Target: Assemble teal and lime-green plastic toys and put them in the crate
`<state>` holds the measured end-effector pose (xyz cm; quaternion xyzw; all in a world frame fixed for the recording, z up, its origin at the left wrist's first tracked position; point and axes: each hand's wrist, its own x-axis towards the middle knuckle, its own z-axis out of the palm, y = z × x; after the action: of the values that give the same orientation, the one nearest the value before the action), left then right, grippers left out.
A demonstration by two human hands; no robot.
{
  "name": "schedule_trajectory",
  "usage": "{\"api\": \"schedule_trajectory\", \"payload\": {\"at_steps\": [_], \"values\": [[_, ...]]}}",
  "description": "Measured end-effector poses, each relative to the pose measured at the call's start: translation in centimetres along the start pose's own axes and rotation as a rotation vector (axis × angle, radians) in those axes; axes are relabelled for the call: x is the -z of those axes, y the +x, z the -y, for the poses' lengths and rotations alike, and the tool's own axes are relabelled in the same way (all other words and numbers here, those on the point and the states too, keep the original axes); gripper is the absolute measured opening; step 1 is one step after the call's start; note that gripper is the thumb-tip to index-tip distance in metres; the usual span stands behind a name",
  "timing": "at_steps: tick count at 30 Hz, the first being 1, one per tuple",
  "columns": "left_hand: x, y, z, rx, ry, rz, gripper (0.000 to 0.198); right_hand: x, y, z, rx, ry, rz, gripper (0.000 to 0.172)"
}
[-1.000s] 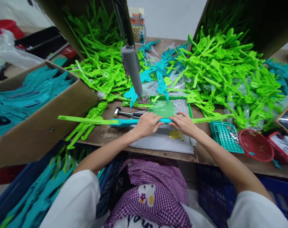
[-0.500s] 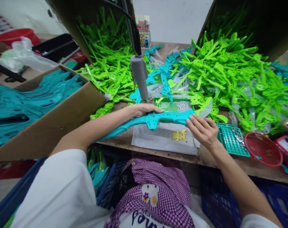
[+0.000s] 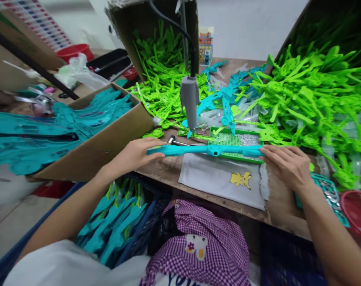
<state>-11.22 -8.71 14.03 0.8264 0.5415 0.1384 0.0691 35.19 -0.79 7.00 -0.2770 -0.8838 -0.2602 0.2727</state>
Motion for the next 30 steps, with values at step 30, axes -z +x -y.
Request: {"api": "schedule_trajectory", "payload": {"at_steps": [30], "values": [[-4.4,0.2,2.5,-0.181,0.121,-0.35,0.028,-7.4,8.5,8.5,-0.193,0.529,0.053,0.026]]}}
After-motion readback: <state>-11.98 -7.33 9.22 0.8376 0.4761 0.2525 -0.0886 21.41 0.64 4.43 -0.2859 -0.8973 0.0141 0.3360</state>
